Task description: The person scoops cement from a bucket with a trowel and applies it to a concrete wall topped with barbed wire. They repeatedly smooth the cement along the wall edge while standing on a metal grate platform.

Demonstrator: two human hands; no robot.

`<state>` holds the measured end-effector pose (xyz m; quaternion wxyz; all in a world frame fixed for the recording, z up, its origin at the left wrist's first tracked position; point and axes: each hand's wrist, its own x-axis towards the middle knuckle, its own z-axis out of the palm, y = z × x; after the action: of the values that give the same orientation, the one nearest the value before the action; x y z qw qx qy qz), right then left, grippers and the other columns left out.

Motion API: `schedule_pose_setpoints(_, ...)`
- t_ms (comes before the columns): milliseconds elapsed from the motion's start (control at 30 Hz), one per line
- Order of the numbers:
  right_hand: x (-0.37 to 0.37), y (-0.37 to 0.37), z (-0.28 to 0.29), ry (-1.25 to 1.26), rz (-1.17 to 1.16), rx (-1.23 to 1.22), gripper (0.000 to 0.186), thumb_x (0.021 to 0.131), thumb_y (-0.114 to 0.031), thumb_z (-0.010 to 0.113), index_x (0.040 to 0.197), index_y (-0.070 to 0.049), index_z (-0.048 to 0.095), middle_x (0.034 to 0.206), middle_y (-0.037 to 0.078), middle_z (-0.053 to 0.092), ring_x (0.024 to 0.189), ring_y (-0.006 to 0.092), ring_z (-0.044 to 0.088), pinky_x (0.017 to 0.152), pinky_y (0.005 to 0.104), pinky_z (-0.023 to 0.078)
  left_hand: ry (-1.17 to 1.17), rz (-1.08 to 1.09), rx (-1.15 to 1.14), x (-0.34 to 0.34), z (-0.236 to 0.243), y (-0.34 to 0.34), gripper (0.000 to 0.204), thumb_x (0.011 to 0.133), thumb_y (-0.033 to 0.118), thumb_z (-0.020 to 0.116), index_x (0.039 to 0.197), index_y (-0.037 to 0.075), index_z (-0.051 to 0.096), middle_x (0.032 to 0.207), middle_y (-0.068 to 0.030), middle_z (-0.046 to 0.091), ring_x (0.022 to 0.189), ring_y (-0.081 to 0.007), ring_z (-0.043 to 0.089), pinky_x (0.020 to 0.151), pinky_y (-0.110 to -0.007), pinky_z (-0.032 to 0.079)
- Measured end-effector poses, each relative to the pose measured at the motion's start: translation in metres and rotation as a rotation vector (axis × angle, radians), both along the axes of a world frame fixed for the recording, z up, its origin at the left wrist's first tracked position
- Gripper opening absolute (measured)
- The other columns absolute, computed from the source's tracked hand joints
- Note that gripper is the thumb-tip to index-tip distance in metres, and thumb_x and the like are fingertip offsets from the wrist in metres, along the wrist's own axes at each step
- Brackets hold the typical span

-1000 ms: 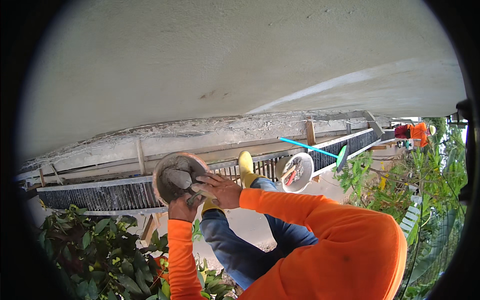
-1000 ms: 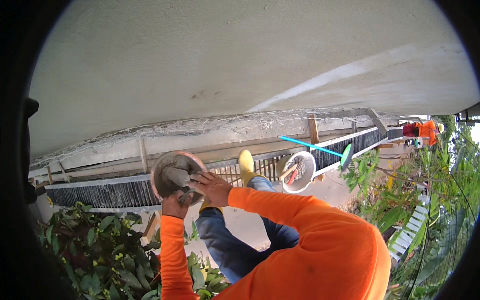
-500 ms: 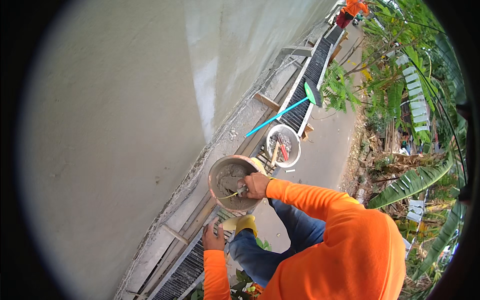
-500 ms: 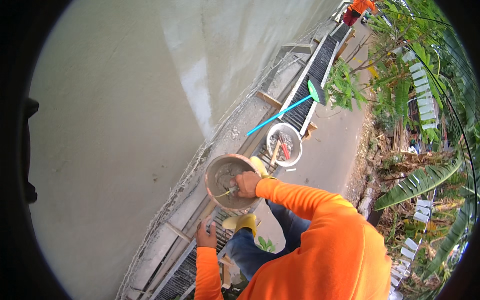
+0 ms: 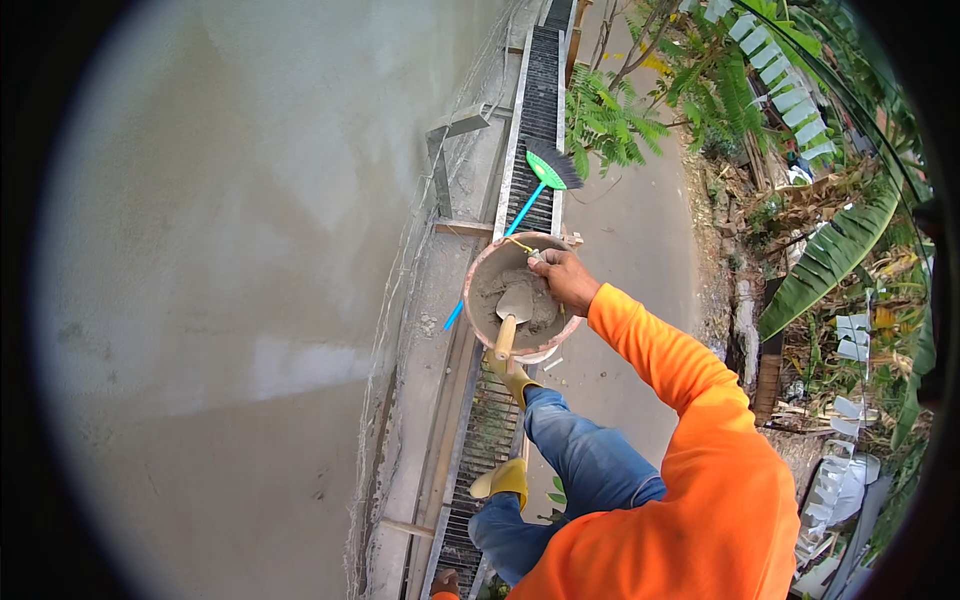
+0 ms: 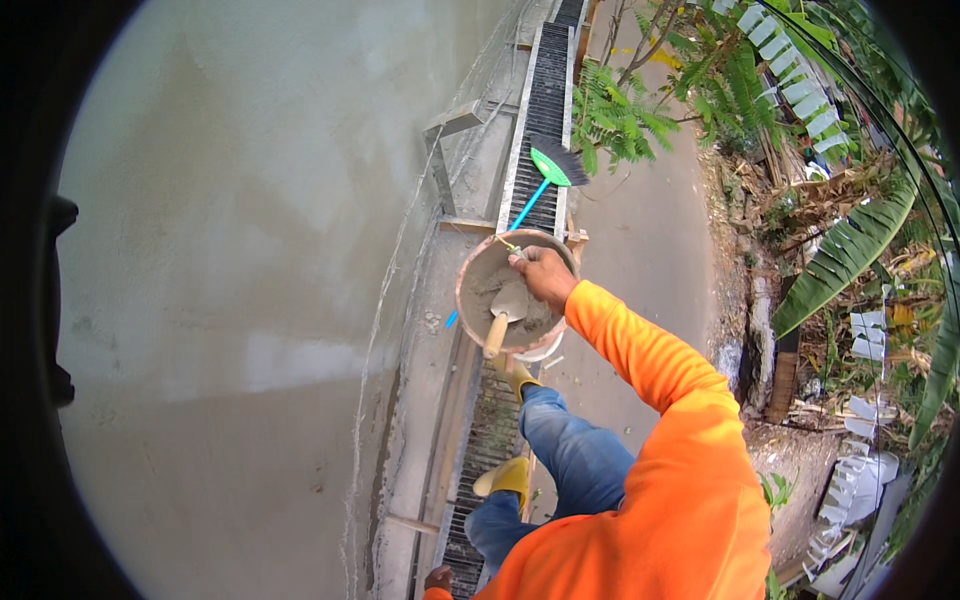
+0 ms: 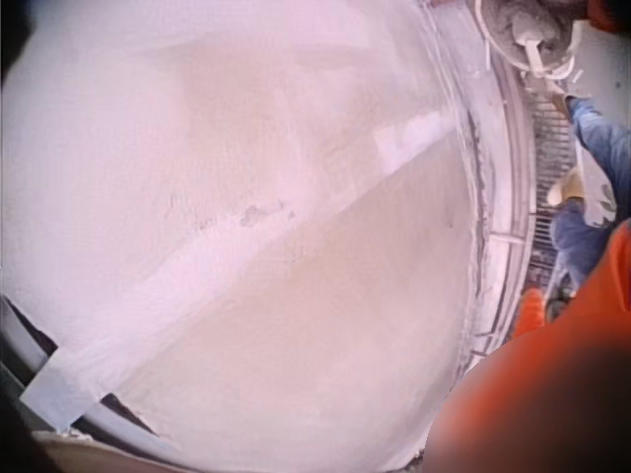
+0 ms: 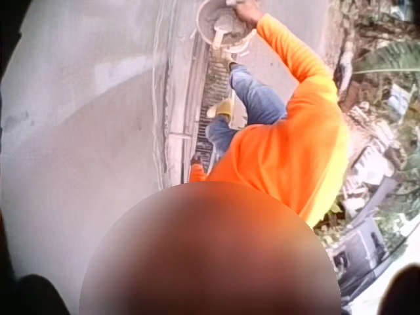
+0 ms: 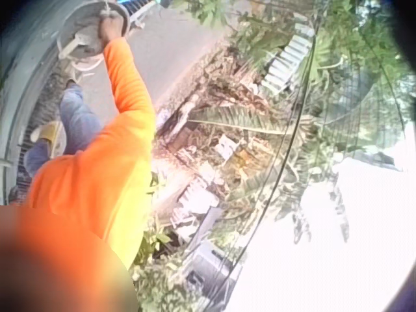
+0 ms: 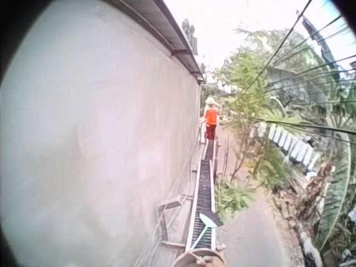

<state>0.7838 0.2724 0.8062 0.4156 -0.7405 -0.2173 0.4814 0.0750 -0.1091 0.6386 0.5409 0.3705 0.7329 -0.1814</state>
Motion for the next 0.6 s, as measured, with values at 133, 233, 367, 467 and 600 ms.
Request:
schedule_pose_setpoints(133, 0.068, 0.054, -0.05, 0.198, -0.267, 0.013, 0.021, 0.105, -0.025, 0.054, 0.098, -0.005, 0.059, 0.065, 0.003, 0.05, 0.049, 0.0149, 0.046, 0.042, 0.0335, 0.037, 0.024, 0.153, -0.029, 0.018, 0.024, 0.042, 0.027, 0.094, 0.029, 0.069, 0.112, 0.009, 0.071, 0.112, -0.0149, 0.073, 0.108, -0.0238, 0.069, 0.092, -0.043, 0.056)
schedule_pose_setpoints(233, 0.118, 0.103, -0.101, 0.137, -0.47, -0.076, 0.021, 0.107, -0.025, 0.049, 0.093, -0.01, 0.053, 0.066, 0.0, 0.047, 0.05, 0.0133, 0.043, 0.043, 0.0313, 0.036, 0.02, 0.239, -0.034, 0.052, 0.032, 0.075, 0.027, 0.095, 0.029, 0.068, 0.113, 0.009, 0.07, 0.113, -0.0149, 0.072, 0.109, -0.0245, 0.069, 0.093, -0.044, 0.055)
schedule_pose_setpoints(367, 0.178, 0.16, -0.155, 0.04, -0.616, -0.086, 0.018, 0.105, -0.025, 0.053, 0.097, -0.008, 0.052, 0.065, 0.001, 0.047, 0.049, 0.0142, 0.045, 0.042, 0.0327, 0.038, 0.007, 0.329, -0.052, 0.106, 0.026, 0.124, 0.028, 0.095, 0.028, 0.067, 0.116, 0.01, 0.069, 0.114, -0.0149, 0.071, 0.11, -0.0254, 0.068, 0.093, -0.045, 0.055)
schedule_pose_setpoints(467, 0.219, 0.202, -0.177, 0.267, -0.732, 0.097, 0.01, 0.103, -0.021, 0.055, 0.1, -0.013, 0.051, 0.068, 0.001, 0.05, 0.052, 0.0145, 0.047, 0.046, 0.0315, 0.041, 0.005, 0.37, -0.072, 0.14, 0.022, 0.157, 0.028, 0.095, 0.027, 0.067, 0.117, 0.01, 0.068, 0.115, -0.0149, 0.071, 0.111, -0.0261, 0.067, 0.093, -0.046, 0.055)
schedule_pose_setpoints(600, 0.248, 0.254, -0.199, 0.35, -0.723, 0.159, 0.013, 0.102, -0.022, 0.056, 0.099, -0.009, 0.056, 0.069, 0.005, 0.055, 0.051, 0.0175, 0.053, 0.041, 0.0344, 0.042, 0.01, 0.413, -0.096, 0.172, 0.025, 0.188, 0.029, 0.096, 0.027, 0.066, 0.12, 0.01, 0.066, 0.116, -0.0149, 0.07, 0.112, -0.027, 0.067, 0.093, -0.048, 0.054)
